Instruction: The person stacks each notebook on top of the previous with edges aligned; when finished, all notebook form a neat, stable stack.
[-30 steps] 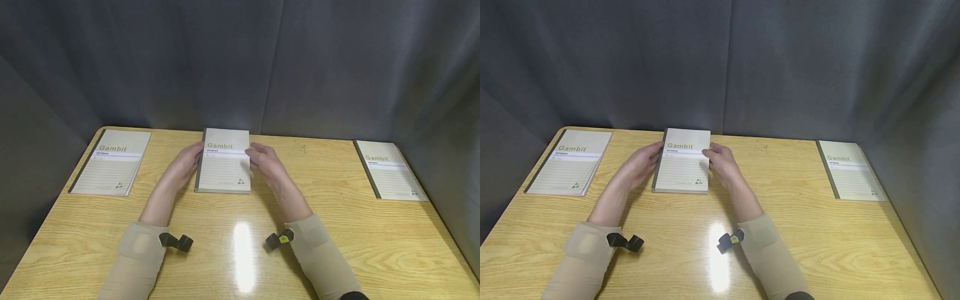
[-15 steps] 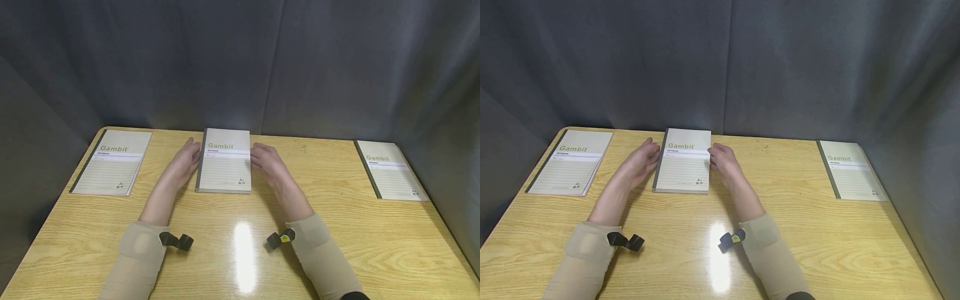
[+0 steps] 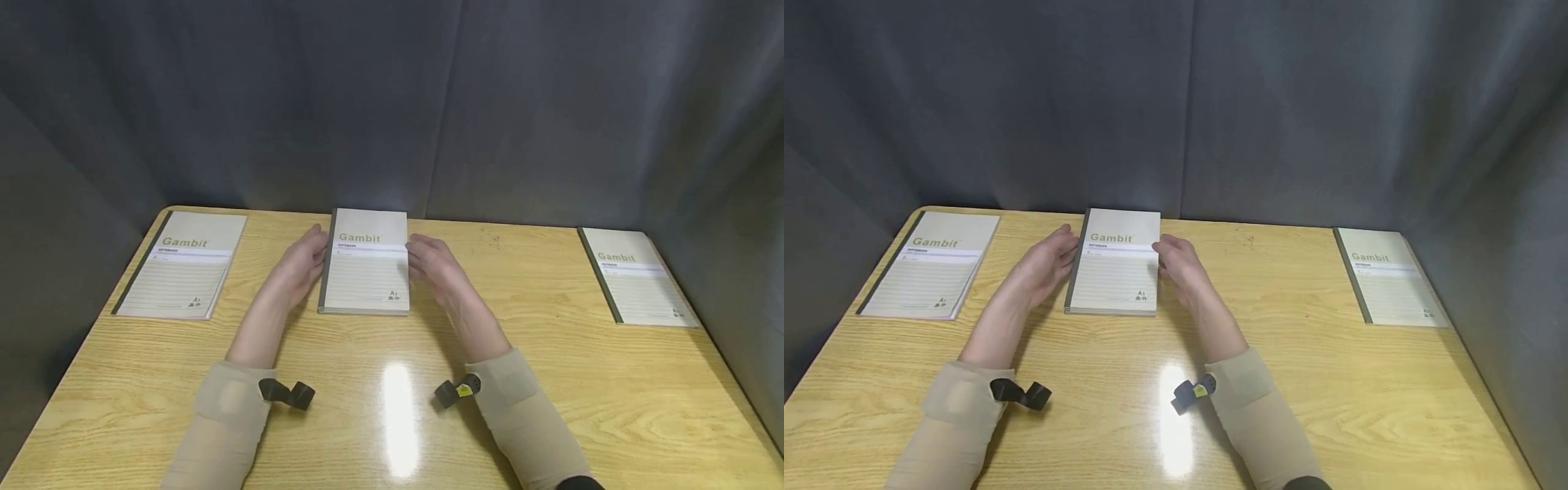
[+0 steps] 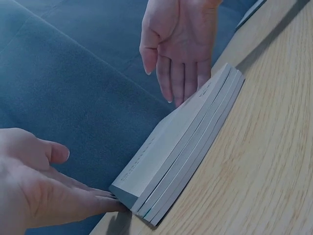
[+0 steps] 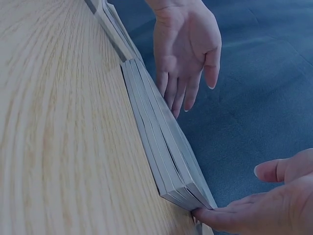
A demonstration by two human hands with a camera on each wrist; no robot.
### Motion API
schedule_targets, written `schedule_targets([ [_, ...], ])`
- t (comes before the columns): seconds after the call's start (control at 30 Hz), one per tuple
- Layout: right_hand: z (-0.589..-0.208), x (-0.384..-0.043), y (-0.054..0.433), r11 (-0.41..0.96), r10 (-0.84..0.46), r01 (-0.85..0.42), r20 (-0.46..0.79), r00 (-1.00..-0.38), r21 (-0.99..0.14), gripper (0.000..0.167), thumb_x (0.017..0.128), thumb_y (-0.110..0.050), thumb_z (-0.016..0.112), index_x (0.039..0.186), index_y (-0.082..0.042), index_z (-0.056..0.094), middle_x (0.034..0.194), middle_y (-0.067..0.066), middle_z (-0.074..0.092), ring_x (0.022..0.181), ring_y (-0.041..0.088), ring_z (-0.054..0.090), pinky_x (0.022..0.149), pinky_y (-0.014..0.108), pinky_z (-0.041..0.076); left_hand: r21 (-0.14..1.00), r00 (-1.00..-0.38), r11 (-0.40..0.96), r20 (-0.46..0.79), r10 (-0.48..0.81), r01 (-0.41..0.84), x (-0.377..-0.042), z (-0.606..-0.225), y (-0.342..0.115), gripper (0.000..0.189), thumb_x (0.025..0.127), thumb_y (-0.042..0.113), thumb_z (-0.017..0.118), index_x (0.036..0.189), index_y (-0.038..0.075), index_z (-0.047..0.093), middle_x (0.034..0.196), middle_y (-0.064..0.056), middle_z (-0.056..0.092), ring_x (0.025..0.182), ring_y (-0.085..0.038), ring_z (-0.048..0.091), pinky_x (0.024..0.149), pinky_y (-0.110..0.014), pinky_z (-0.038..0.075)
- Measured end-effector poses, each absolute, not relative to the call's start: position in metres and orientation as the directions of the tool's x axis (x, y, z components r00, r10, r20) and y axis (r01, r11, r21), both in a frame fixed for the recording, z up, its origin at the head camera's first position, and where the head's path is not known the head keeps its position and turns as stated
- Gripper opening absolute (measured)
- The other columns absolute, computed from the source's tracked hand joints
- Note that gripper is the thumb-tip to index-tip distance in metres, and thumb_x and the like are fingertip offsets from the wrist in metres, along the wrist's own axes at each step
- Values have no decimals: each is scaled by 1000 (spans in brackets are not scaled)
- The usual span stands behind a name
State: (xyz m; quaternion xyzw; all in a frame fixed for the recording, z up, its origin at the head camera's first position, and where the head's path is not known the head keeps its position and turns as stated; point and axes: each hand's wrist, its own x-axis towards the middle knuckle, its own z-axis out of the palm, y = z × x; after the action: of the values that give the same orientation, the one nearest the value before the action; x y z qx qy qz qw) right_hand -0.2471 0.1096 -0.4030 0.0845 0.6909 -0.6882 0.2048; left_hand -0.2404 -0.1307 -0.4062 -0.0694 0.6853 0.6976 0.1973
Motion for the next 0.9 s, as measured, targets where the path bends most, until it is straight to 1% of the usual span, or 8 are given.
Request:
schedule_targets([
  [0.17, -406, -247, 111, -2, -158, 400, -395, -905, -917, 62, 109, -20, 45, 162, 0, 21, 163, 21, 37, 153, 33, 39, 128, 43, 35, 934, -926, 10, -357, 124, -358, -237, -405, -138, 70, 110, 28, 33, 166, 12, -5, 176, -10, 2, 163, -27, 12, 135, -36, 12],
  [0.33, -406, -247, 130, -40, -143, 355, -347, -927, -934, 57, 109, -15, 45, 161, -1, 27, 163, 24, 37, 147, 36, 46, 124, 43, 40, 951, -948, 47, -309, 73, -307, -233, -395, -138, 66, 109, 30, 37, 167, 15, 10, 174, -12, 13, 162, -29, 18, 135, -39, 14],
  [0.47, -401, -248, 161, -10, -143, 308, -303, -942, -951, 54, 108, -13, 46, 159, -2, 33, 164, 22, 37, 147, 38, 46, 122, 43, 43, 968, -968, 74, -244, 56, -240, -230, -380, -134, 61, 109, 32, 38, 166, 16, 20, 171, -11, 27, 157, -28, 32, 133, -41, 23],
  [0.63, -395, -246, 215, 73, -119, 248, -256, -959, -966, 53, 109, -15, 47, 158, -2, 35, 161, 23, 41, 145, 37, 48, 121, 46, 44, 982, -980, -28, -182, 84, -185, -230, -371, -104, 55, 109, 28, 43, 161, 13, 33, 161, -11, 46, 145, -24, 51, 125, -37, 40],
  [0.73, -392, -243, 249, 146, -87, 202, -216, -972, -968, 53, 108, -20, 51, 156, -2, 40, 151, 18, 50, 135, 29, 58, 117, 40, 49, 981, -974, -73, -168, 150, -181, -232, -366, -70, 51, 110, 27, 44, 158, 12, 37, 155, -13, 52, 140, -26, 57, 120, -38, 45],
  [0.8, -392, -240, 271, 188, -73, 167, -183, -980, -968, 53, 107, -23, 54, 154, -1, 42, 140, 10, 57, 125, 20, 64, 112, 34, 53, 980, -963, -72, -165, 212, -184, -234, -364, -45, 50, 110, 28, 43, 158, 13, 38, 154, -14, 54, 139, -27, 58, 119, -39, 47],
  [0.87, -393, -237, 292, 230, -70, 134, -153, -986, -964, 55, 106, -25, 56, 154, 0, 42, 130, 1, 58, 117, 11, 66, 105, 28, 57, 978, -945, -66, -173, 276, -198, -236, -365, -17, 50, 111, 29, 42, 158, 13, 37, 154, -15, 54, 139, -29, 58, 118, -41, 47],
  [0.9, -394, -235, 302, 228, -66, 128, -147, -987, -965, 56, 106, -24, 57, 154, 1, 41, 127, -2, 58, 114, 8, 66, 103, 26, 57, 976, -935, -68, -178, 308, -208, -237, -367, -3, 50, 111, 29, 42, 158, 12, 37, 154, -15, 53, 139, -30, 57, 119, -41, 47],
])
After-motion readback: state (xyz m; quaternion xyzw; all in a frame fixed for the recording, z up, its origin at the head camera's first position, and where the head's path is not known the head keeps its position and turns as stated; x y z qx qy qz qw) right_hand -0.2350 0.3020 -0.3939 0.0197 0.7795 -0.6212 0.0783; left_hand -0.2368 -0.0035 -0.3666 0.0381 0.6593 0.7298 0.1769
